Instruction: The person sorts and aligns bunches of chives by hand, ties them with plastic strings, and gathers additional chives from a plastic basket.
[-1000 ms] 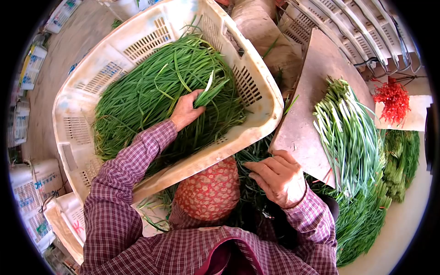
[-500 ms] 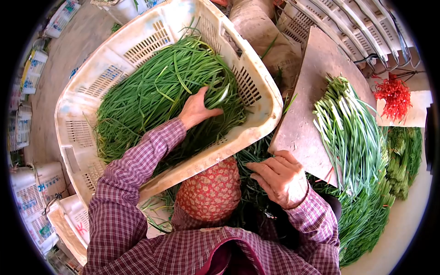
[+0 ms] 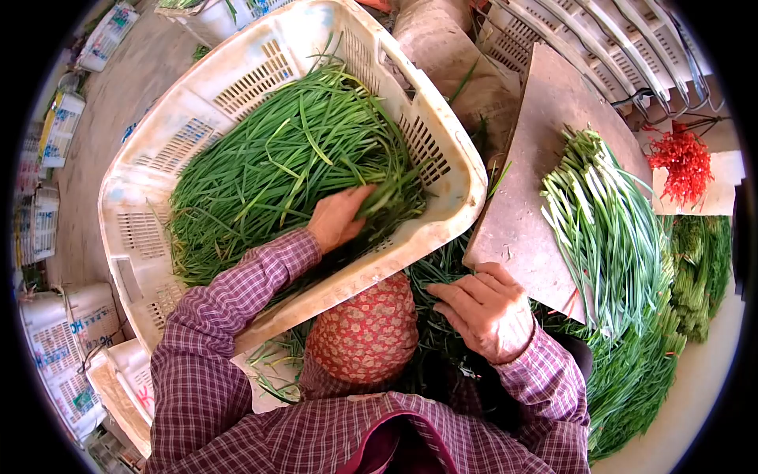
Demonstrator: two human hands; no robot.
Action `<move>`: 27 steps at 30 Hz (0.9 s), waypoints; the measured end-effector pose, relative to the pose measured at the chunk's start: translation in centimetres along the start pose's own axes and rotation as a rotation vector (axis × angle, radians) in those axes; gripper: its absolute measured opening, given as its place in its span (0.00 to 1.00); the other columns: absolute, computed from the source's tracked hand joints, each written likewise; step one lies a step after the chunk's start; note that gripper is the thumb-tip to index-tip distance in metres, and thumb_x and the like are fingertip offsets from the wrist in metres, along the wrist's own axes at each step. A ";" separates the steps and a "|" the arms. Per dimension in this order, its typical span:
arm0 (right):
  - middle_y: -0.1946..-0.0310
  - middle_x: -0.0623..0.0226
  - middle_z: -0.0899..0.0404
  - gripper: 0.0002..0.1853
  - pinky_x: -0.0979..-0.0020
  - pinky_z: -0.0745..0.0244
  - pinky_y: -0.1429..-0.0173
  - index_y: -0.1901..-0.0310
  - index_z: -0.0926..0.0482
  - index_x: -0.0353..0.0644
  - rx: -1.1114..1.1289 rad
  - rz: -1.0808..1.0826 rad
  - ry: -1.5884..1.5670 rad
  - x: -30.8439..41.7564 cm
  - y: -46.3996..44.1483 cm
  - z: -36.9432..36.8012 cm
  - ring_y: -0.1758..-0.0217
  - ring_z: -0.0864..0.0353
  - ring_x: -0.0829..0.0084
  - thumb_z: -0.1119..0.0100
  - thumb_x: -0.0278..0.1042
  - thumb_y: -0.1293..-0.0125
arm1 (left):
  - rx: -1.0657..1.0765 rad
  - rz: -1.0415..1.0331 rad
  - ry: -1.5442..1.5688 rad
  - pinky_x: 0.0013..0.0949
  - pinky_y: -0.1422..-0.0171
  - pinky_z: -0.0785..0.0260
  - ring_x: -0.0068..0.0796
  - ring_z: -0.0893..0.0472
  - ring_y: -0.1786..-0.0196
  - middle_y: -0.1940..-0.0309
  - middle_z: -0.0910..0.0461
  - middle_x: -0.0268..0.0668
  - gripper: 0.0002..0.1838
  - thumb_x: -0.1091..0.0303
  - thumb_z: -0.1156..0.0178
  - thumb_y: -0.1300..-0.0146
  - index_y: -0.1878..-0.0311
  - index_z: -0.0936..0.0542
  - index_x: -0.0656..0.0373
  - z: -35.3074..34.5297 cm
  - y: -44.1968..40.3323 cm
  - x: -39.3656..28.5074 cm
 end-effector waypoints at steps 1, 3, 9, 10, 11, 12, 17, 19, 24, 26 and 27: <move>0.72 0.69 0.21 0.15 0.65 0.23 0.50 0.57 0.17 0.42 0.000 0.000 0.001 0.0 0.0 0.0 0.67 0.19 0.68 0.31 0.30 0.49 | -0.097 0.030 -0.033 0.46 0.47 0.27 0.55 0.22 0.49 0.48 0.23 0.52 0.33 0.74 0.37 0.46 0.34 0.33 0.58 1.0 -0.1 0.4; 0.71 0.69 0.21 0.15 0.65 0.23 0.50 0.57 0.17 0.42 -0.004 0.000 -0.006 -0.1 0.0 0.1 0.67 0.19 0.68 0.31 0.30 0.48 | -0.214 -0.016 -0.054 0.45 0.48 0.27 0.55 0.23 0.50 0.49 0.25 0.50 0.32 0.74 0.37 0.45 0.35 0.33 0.58 2.0 -0.9 0.5; 0.72 0.68 0.21 0.15 0.66 0.23 0.50 0.57 0.17 0.42 0.020 -0.005 0.005 -0.1 -0.1 0.0 0.67 0.19 0.68 0.30 0.30 0.48 | -0.191 -0.056 -0.225 0.43 0.48 0.29 0.49 0.26 0.51 0.53 0.30 0.48 0.34 0.67 0.31 0.46 0.36 0.32 0.63 2.1 -2.1 0.2; 0.72 0.68 0.21 0.15 0.66 0.23 0.50 0.57 0.17 0.42 0.017 -0.007 0.004 -0.1 0.0 -0.1 0.67 0.19 0.68 0.30 0.30 0.48 | -0.099 -0.016 -0.244 0.41 0.44 0.29 0.43 0.26 0.48 0.51 0.30 0.46 0.39 0.59 0.28 0.48 0.34 0.33 0.63 2.2 -2.2 -0.3; 0.71 0.68 0.21 0.15 0.65 0.24 0.51 0.57 0.17 0.43 0.015 -0.017 -0.008 -0.2 0.0 -0.1 0.67 0.19 0.67 0.31 0.30 0.48 | -0.096 -0.016 -0.246 0.41 0.44 0.29 0.43 0.26 0.48 0.51 0.30 0.46 0.39 0.59 0.28 0.48 0.34 0.33 0.63 3.4 -2.4 -0.9; 0.71 0.68 0.21 0.15 0.64 0.24 0.51 0.56 0.17 0.45 0.014 -0.026 -0.020 -0.2 0.1 -0.1 0.66 0.19 0.66 0.32 0.30 0.48 | -0.058 0.052 -0.134 0.41 0.42 0.29 0.41 0.26 0.48 0.51 0.29 0.44 0.40 0.56 0.28 0.48 0.33 0.33 0.62 4.9 -3.0 -1.1; 0.70 0.68 0.20 0.15 0.63 0.25 0.51 0.56 0.17 0.45 0.030 -0.035 -0.014 -0.4 0.0 -0.2 0.65 0.19 0.66 0.32 0.30 0.48 | -0.291 0.139 -0.102 0.41 0.36 0.32 0.45 0.28 0.42 0.45 0.28 0.46 0.38 0.55 0.27 0.48 0.37 0.29 0.63 9.6 -7.3 3.6; 0.70 0.68 0.20 0.16 0.63 0.25 0.51 0.56 0.17 0.45 0.030 -0.037 -0.010 -0.4 0.0 -0.2 0.65 0.19 0.66 0.32 0.30 0.48 | -0.310 0.178 -0.247 0.42 0.35 0.34 0.46 0.29 0.41 0.44 0.29 0.47 0.40 0.55 0.27 0.49 0.36 0.30 0.65 8.7 -8.8 4.8; 0.70 0.69 0.20 0.16 0.64 0.25 0.51 0.55 0.17 0.45 0.028 -0.035 -0.005 -0.4 0.1 -0.3 0.65 0.19 0.67 0.31 0.30 0.48 | -0.232 0.335 -0.465 0.44 0.33 0.40 0.47 0.33 0.38 0.42 0.30 0.48 0.49 0.55 0.24 0.55 0.33 0.36 0.67 7.4 -10.8 6.4; 0.71 0.69 0.20 0.16 0.65 0.24 0.52 0.56 0.17 0.43 0.018 -0.018 -0.002 -0.4 -0.1 -0.2 0.67 0.19 0.67 0.31 0.30 0.48 | -0.208 0.325 -0.522 0.44 0.33 0.41 0.47 0.33 0.38 0.43 0.30 0.48 0.49 0.56 0.23 0.56 0.33 0.36 0.67 6.8 -11.1 5.7; 0.72 0.69 0.21 0.15 0.66 0.24 0.53 0.56 0.17 0.42 0.008 0.000 0.001 -0.3 -0.1 -0.1 0.69 0.19 0.68 0.30 0.30 0.48 | -0.184 0.316 -0.577 0.43 0.34 0.41 0.48 0.33 0.39 0.44 0.30 0.48 0.49 0.57 0.23 0.57 0.33 0.36 0.67 6.3 -11.2 5.4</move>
Point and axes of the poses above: each hand's wrist, its own y-axis away from the middle knuckle, its own z-axis out of the back of the hand, x = y × z, the point moved 9 cm from there along -y, towards the middle knuckle
